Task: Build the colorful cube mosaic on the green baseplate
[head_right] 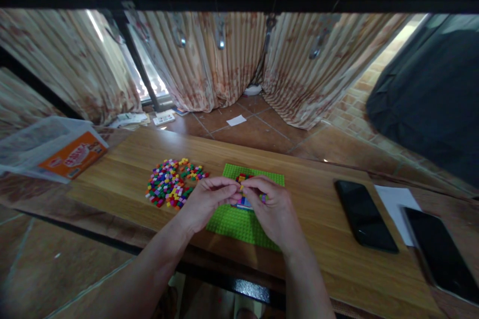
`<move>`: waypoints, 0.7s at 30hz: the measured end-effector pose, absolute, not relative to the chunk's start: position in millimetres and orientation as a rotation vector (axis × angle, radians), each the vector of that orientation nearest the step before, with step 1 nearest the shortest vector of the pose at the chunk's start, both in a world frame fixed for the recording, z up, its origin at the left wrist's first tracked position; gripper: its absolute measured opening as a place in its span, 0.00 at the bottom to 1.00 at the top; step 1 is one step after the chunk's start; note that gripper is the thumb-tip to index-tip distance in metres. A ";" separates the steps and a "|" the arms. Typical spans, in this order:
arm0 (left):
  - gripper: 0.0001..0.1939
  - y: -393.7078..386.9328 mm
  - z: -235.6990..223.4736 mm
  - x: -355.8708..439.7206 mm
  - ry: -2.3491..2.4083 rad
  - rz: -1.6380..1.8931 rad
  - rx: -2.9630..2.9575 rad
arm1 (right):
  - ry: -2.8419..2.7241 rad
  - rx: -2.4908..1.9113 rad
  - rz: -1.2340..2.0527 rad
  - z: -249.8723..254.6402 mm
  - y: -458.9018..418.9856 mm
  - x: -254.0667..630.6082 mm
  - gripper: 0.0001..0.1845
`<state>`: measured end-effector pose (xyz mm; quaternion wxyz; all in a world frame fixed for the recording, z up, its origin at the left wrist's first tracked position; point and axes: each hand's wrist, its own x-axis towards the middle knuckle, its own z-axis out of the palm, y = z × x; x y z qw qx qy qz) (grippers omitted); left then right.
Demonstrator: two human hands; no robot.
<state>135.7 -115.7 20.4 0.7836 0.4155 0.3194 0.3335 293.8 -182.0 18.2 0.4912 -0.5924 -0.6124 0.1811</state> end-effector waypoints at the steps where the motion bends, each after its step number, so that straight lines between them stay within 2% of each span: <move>1: 0.16 -115.6 20.1 136.1 0.695 0.720 0.913 | -1.469 -1.458 0.435 17.0 -182.6 297.8 0.07; 9: 0.05 -106.9 10.3 137.0 0.958 0.843 1.087 | -1.224 -1.654 0.290 3.3 -190.7 337.8 0.09; 21: 0.08 -106.3 -4.3 137.1 0.992 0.802 1.376 | -1.422 -1.702 0.235 -10.3 -178.0 324.2 0.11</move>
